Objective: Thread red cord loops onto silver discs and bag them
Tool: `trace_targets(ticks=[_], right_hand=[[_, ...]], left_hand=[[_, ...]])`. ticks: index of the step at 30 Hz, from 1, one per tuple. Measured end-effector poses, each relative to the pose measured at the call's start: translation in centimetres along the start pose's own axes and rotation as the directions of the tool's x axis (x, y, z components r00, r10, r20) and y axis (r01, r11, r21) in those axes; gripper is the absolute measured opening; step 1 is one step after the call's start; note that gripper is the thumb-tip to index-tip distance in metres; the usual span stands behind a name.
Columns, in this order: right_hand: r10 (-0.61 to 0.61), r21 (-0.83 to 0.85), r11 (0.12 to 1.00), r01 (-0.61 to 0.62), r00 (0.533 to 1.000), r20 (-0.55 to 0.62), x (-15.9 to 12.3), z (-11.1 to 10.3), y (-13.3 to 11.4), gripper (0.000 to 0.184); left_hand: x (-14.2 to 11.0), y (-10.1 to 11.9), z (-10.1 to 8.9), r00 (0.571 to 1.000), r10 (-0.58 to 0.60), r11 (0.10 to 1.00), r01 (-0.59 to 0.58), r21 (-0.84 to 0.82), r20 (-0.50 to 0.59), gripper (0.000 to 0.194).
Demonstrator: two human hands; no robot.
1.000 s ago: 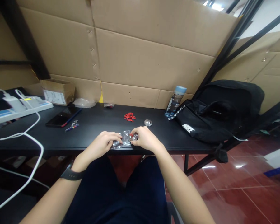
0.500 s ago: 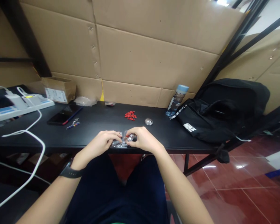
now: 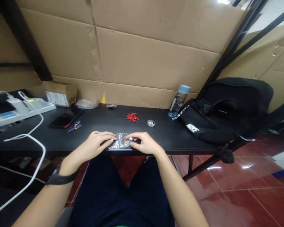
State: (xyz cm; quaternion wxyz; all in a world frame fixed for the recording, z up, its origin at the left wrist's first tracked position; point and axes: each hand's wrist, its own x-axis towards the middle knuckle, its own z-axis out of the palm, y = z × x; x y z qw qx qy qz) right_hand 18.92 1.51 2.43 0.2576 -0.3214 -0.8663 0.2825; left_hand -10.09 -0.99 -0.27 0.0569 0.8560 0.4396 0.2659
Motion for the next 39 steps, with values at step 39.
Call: trace_targets(ticks=[39], right_hand=[[0.212, -0.353, 0.883, -0.308, 0.935, -0.284, 2.1, 3.0, -3.0, 0.024]], left_hand=[[-1.0, 8.7, 0.6, 0.998, -0.067, 0.895, 0.067, 0.44, -0.017, 0.04]])
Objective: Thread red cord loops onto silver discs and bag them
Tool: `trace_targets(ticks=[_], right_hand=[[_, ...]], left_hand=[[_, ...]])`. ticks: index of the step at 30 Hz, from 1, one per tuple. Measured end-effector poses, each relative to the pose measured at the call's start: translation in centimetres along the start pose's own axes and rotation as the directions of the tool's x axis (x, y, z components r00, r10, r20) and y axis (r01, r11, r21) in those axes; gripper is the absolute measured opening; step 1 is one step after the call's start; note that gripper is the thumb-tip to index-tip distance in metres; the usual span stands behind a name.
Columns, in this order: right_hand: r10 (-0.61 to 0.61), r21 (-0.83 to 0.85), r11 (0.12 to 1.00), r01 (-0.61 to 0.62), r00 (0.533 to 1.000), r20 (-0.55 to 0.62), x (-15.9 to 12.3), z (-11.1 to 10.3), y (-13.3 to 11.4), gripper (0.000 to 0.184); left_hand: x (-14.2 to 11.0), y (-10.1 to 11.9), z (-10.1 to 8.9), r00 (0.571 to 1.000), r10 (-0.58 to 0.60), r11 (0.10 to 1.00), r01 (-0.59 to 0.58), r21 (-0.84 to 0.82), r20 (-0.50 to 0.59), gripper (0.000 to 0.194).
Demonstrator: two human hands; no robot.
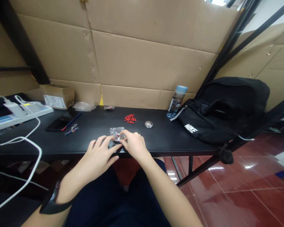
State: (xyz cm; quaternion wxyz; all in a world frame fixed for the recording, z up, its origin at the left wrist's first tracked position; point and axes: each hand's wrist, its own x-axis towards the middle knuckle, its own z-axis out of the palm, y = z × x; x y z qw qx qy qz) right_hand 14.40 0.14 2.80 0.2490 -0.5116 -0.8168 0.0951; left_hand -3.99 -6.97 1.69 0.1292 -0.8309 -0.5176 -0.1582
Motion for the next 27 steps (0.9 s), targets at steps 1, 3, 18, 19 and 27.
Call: trace_targets(ticks=[1, 3, 18, 19, 27], right_hand=[[0.002, -0.025, 1.0, -0.002, 1.0, 0.0, 0.0, 0.0, -0.2, 0.026], [-0.002, -0.062, 0.998, 0.001, 1.0, -0.005, 0.1, 0.1, -0.5, 0.028], [0.049, -0.175, 0.983, -0.06, 0.997, -0.065, 4.1, 1.3, -0.3, 0.032], [0.046, -0.185, 0.981, -0.056, 0.997, -0.06, 4.5, 1.2, -0.3, 0.032], [-0.245, 0.183, 0.953, 0.24, 0.97, 0.003, 3.5, -0.5, 1.9, 0.031]], left_hand=[[0.0, 0.2, 0.0, 1.0, -0.006, 1.0, 0.006, 0.011, -0.004, 0.038], [0.1, 0.5, 0.0, 1.0, -0.015, 0.999, 0.015, 0.03, 0.0, 0.036], [0.0, -0.1, -0.3, 0.997, -0.015, 1.0, 0.017, -0.021, 0.076, 0.038], [0.0, -0.2, -0.3, 0.997, -0.011, 0.999, 0.014, -0.029, 0.079, 0.038], [0.3, -2.5, -1.0, 0.999, 0.017, 0.981, -0.011, -0.192, 0.029, 0.046]])
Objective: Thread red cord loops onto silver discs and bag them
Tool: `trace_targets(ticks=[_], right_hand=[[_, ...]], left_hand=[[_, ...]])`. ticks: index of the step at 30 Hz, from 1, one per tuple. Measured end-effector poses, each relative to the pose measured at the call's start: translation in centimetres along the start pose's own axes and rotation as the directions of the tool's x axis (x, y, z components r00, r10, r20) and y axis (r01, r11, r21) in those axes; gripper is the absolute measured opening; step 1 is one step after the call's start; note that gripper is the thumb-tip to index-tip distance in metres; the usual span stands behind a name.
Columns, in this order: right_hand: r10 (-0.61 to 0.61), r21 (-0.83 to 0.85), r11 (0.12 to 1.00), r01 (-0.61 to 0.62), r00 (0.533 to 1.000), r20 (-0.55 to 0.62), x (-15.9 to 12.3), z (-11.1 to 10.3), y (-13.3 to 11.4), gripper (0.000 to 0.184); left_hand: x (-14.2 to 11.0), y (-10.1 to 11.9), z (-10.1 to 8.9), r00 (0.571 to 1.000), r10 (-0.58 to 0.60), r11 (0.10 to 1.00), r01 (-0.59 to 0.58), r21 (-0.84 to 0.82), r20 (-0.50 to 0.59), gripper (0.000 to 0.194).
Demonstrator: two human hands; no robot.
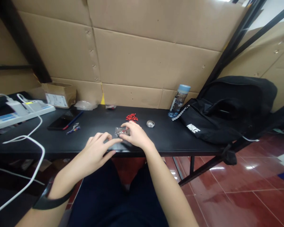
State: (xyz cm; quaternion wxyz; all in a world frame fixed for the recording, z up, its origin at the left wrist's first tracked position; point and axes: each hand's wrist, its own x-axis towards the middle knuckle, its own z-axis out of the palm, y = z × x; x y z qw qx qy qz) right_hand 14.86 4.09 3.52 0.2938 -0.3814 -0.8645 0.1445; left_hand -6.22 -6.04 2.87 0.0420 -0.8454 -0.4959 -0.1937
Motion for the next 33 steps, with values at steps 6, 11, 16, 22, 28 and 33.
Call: trace_targets(ticks=[6, 11, 16, 22, 28, 33], right_hand=[[-0.105, 0.189, 0.976, 0.107, 0.994, -0.024, -4.0, -0.6, 0.5, 0.03], [-0.146, 0.164, 0.977, 0.137, 0.988, 0.045, -5.3, 0.0, -0.7, 0.042], [-0.049, 0.014, 0.999, 0.05, 0.998, -0.042, -5.7, 1.1, -1.5, 0.023], [-0.032, 0.089, 0.995, 0.045, 0.99, -0.141, -6.4, 1.2, -0.6, 0.011], [0.0, 0.081, 0.997, 0.015, 0.984, -0.176, -6.8, 0.5, 0.0, 0.009], [0.063, 0.154, 0.987, -0.034, 0.98, -0.19, -6.6, 0.1, 0.3, 0.014]], left_hand=[[0.2, -2.1, -0.4, 0.998, 0.058, 0.996, -0.06, -0.07, -0.034, 0.055], [0.5, -2.1, 0.3, 0.992, 0.069, 0.997, -0.073, -0.033, -0.108, 0.052], [0.8, -1.9, 0.8, 0.993, 0.064, 0.994, -0.072, -0.077, -0.095, 0.05], [1.6, -2.7, 1.7, 0.992, -0.059, 0.984, 0.039, -0.173, -0.112, 0.024], [1.8, -2.6, 1.4, 0.995, -0.053, 0.967, 0.029, -0.254, -0.09, 0.015], [1.8, -2.0, 0.9, 0.995, -0.056, 0.918, 0.019, -0.396, -0.081, 0.014]])
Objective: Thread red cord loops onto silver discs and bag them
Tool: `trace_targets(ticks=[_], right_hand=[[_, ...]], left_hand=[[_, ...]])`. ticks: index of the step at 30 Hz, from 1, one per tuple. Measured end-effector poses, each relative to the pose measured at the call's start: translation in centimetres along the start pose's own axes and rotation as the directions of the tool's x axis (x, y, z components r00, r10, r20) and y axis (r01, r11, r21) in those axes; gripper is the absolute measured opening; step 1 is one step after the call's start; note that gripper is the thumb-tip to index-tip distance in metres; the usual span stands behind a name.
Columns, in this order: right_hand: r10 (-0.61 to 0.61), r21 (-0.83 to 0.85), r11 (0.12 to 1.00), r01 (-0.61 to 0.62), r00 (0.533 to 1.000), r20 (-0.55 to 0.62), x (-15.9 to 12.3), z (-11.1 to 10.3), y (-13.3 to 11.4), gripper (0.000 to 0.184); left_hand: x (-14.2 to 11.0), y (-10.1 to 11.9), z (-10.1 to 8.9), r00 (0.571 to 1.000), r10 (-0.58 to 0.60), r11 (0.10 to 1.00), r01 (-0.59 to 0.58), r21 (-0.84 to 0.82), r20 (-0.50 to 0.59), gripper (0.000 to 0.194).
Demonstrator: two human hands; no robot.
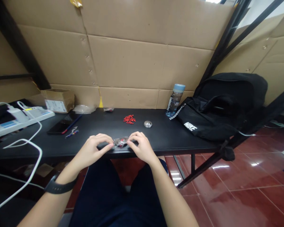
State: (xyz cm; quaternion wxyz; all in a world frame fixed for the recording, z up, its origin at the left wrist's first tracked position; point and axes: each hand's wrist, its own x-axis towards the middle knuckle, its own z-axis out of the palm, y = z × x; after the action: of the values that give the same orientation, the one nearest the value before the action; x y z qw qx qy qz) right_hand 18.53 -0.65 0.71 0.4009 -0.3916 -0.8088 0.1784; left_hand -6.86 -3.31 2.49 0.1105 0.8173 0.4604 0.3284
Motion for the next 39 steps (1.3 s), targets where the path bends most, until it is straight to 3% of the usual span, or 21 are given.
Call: trace_targets(ticks=[2, 5, 9, 14, 17, 22, 25, 27, 29, 31, 35, 39], right_hand=[[0.021, 0.021, 1.0, -0.021, 1.0, 0.002, 0.1, 0.0, 0.1, 0.014], [0.035, 0.034, 0.999, -0.035, 0.999, -0.008, 0.0, 0.1, 0.3, 0.013], [0.043, 0.037, 0.998, -0.041, 0.998, -0.04, -0.1, 0.0, 0.6, 0.013], [0.084, 0.052, 0.995, -0.082, 0.996, -0.029, 0.1, -0.5, 1.0, 0.015], [0.118, 0.036, 0.992, -0.118, 0.993, -0.004, 0.3, -0.4, 1.1, 0.015], [0.192, -0.113, 0.974, -0.196, 0.98, -0.046, 0.6, 0.6, 0.9, 0.029], [0.191, -0.164, 0.965, -0.204, 0.977, -0.092, 0.5, 1.1, 0.7, 0.016], [0.162, -0.17, 0.969, -0.181, 0.98, -0.116, 0.4, 1.2, 0.6, 0.008], [0.112, -0.167, 0.977, -0.133, 0.986, -0.125, 0.2, 1.2, 0.4, 0.026], [0.057, -0.167, 0.983, -0.074, 0.993, -0.105, 0.1, 1.1, 0.3, 0.037], [-0.023, -0.21, 0.977, 0.025, 1.0, 0.014, -0.1, 1.0, 0.2, 0.033], [-0.052, -0.27, 0.96, 0.075, 0.995, 0.09, -0.2, 1.0, -0.1, 0.059]], left_hand=[[0.0, 0.4, 0.2, 1.0, 0.006, 1.0, -0.006, -0.028, -0.007, 0.009], [0.0, 0.8, 0.7, 1.0, 0.023, 1.0, -0.023, 0.001, 0.016, 0.017], [0.2, 0.6, 1.2, 1.0, -0.023, 0.999, 0.023, 0.046, -0.012, 0.014], [0.4, 0.0, 1.4, 0.996, -0.082, 0.993, 0.079, -0.093, -0.028, 0.023], [0.6, 0.3, 1.8, 0.982, -0.182, 0.975, 0.172, -0.137, -0.057, 0.026], [1.0, 1.6, 2.9, 0.935, -0.342, 0.939, 0.344, 0.006, -0.095, 0.025], [1.1, 2.0, 3.5, 0.92, -0.367, 0.92, 0.381, 0.09, -0.139, 0.019], [1.0, 2.1, 3.7, 0.915, -0.367, 0.911, 0.39, 0.133, -0.166, 0.012], [0.9, 1.9, 3.8, 0.922, -0.337, 0.917, 0.367, 0.154, -0.192, 0.015], [0.8, 1.6, 3.8, 0.953, -0.241, 0.944, 0.274, 0.185, -0.182, 0.029], [0.4, 0.8, 3.9, 0.994, -0.061, 0.939, 0.089, 0.333, -0.093, 0.045], [0.2, 0.2, 4.2, 0.991, -0.098, 0.906, 0.126, 0.404, -0.09, 0.04]])
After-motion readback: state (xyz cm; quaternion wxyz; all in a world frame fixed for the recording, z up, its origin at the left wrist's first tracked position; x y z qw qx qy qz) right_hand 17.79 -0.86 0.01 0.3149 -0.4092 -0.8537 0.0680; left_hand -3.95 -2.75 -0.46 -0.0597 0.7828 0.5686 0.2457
